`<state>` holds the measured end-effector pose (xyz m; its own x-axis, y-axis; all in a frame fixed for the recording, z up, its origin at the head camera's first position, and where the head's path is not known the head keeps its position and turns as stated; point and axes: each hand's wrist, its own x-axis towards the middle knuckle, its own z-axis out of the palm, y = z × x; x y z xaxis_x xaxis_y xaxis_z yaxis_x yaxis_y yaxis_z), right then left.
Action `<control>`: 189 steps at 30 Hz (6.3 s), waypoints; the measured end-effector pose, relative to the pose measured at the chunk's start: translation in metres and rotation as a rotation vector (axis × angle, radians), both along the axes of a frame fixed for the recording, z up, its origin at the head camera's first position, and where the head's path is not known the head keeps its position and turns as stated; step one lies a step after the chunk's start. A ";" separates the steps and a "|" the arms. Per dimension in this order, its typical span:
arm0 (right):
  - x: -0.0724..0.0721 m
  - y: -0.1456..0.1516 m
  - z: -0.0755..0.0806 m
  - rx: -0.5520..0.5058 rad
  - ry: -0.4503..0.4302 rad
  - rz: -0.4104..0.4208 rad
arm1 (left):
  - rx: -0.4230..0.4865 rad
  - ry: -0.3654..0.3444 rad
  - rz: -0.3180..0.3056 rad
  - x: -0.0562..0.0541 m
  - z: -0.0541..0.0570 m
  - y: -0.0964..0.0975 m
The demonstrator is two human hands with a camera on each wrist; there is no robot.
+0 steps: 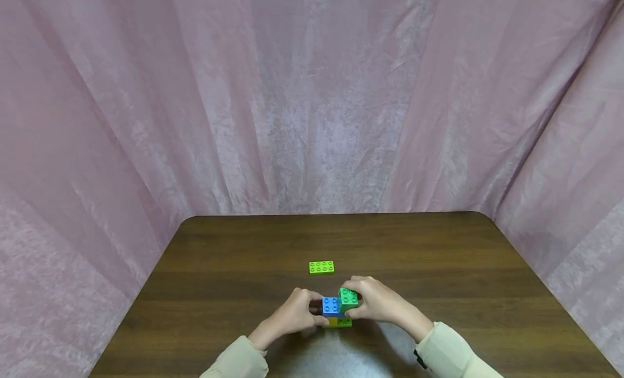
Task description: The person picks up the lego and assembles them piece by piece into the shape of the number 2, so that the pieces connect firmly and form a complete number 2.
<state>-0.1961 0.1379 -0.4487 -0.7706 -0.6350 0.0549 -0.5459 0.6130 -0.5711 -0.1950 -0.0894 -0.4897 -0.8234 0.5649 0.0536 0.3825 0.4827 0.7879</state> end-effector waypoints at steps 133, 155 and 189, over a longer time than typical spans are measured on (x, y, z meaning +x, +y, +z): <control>0.000 0.010 -0.029 -0.256 0.089 -0.119 | -0.159 0.067 0.230 -0.088 -0.007 -0.022; 0.000 0.009 -0.028 -0.259 0.079 -0.114 | -0.110 0.093 0.273 -0.091 -0.022 -0.021; 0.000 0.011 -0.028 -0.259 0.053 -0.123 | -0.247 0.231 0.244 -0.092 -0.029 -0.012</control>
<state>-0.1964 0.1486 -0.4770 -0.8326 -0.4967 0.2451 -0.5097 0.5139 -0.6900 -0.2870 -0.1018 -0.5191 -0.9170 0.3736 0.1398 0.3864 0.7447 0.5442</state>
